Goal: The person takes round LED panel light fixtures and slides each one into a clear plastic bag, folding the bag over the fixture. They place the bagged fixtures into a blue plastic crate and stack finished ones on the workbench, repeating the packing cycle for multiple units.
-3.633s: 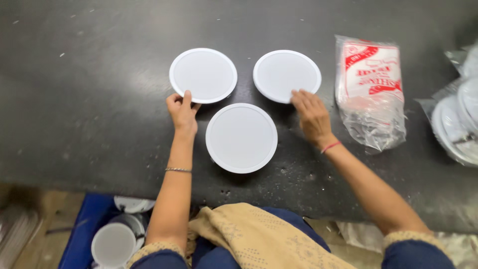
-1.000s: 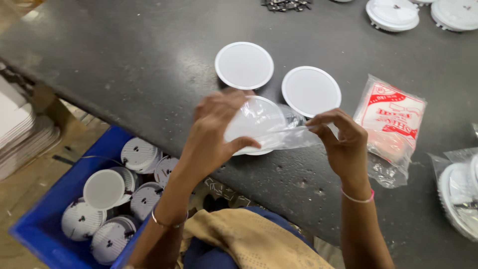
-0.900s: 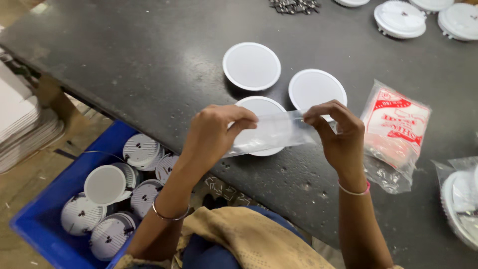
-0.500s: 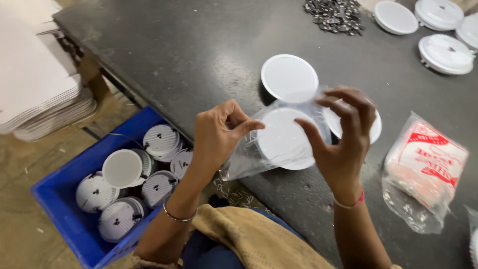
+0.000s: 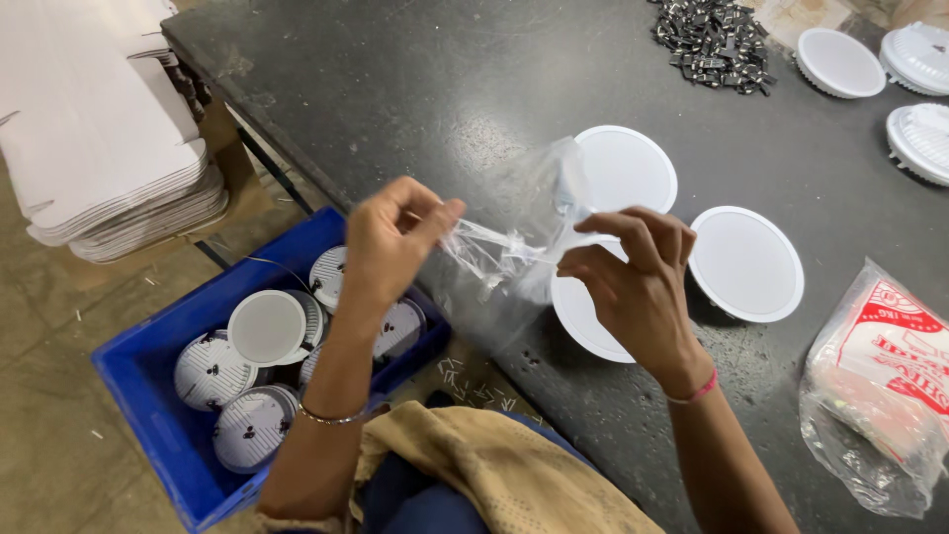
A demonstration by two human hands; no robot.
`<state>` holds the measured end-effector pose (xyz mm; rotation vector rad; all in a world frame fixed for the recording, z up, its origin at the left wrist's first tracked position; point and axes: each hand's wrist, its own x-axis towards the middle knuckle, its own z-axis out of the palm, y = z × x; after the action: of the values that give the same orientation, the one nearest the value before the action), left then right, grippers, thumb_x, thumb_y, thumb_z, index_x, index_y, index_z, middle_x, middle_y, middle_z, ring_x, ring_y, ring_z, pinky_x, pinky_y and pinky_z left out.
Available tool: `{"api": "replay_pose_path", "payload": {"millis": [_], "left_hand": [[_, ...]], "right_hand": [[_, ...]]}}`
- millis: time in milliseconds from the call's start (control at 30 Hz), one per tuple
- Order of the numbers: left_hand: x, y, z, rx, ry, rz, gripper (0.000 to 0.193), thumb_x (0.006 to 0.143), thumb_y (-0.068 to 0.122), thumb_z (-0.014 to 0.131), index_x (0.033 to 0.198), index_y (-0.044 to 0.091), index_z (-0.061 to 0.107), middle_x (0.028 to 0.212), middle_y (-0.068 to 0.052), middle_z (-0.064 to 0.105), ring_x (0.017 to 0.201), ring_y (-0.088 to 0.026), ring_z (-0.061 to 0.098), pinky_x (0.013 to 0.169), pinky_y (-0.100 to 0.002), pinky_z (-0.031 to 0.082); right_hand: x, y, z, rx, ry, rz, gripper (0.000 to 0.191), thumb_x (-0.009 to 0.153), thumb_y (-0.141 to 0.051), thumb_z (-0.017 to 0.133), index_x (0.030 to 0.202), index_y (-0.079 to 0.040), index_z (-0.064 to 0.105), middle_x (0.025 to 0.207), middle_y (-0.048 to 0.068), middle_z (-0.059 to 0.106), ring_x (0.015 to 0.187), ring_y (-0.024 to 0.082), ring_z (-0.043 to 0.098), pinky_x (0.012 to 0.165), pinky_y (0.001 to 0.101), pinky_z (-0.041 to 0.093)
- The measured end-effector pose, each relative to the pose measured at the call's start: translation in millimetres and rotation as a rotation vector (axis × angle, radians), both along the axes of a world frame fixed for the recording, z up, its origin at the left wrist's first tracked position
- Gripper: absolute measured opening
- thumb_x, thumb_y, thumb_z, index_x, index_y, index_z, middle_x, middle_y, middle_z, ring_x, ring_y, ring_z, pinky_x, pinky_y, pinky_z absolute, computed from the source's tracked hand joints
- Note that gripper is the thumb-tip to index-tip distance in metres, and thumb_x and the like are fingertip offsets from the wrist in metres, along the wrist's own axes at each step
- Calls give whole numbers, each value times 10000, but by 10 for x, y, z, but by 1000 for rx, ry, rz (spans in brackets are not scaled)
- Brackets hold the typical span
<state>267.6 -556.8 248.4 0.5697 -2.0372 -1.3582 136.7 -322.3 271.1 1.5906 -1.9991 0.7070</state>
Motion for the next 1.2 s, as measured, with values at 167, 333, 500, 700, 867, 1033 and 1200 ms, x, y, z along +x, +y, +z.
{"api": "replay_pose_path", "payload": {"millis": [167,333,500,700,867,1033,1200], "left_hand": [[37,-93,118,-165,126,50,169,935,80,770,899,40,610,888,-28,724,763,-92,728,634,-242,592],[58,109,196,-901,60,149,202,857,-124,654,810,73,656,1262,-84,679,1024,-224,663,813,-312,599],[23,293,43,-927,-232,86,475,908,-53,617,1380,-12,602,1433,-101,598,1136,-324,610,968,-397,546],[-56,661,-357,-811,-317,-107,603,815,-76,553,1416,-38,532,1466,-139,542,1134,-354,607,891,-442,533],[-204,744,-511,-810,-346,-63,404,909,-14,582,1311,4,625,1386,-91,610,1126,-336,616,938,-424,538],[-353,842,-575,-843,-382,-59,392,927,-47,572,1285,71,677,1337,-54,637,1181,-320,622,977,-390,549],[-403,954,-663,-816,-420,-175,559,840,-93,546,1360,95,629,1469,-56,558,1108,-332,630,927,-421,543]], "right_hand": [[86,14,-62,72,-19,89,66,868,-187,794,919,-207,757,1355,-96,613,1202,183,501,1024,371,330],[49,-37,-253,257,-229,14,176,967,-85,689,1132,-31,654,1474,47,611,1037,264,591,948,407,467],[134,-17,-769,218,-472,32,375,1020,-19,572,1390,5,515,1345,124,629,1281,319,628,1115,419,508],[88,669,-1143,203,-649,-143,408,919,-168,739,1293,-103,588,1353,100,655,1253,311,622,1071,415,483],[-368,1442,-1292,417,-418,-273,641,820,-42,674,1440,-72,514,1520,153,489,1366,339,449,1135,465,334],[-860,1588,-1571,409,-215,-263,681,838,114,529,1483,-103,526,1572,87,484,1476,283,408,1237,457,300],[-963,1626,-1558,317,-154,-143,578,884,101,536,1417,-108,614,1469,88,599,1392,256,528,1220,449,356]]}}
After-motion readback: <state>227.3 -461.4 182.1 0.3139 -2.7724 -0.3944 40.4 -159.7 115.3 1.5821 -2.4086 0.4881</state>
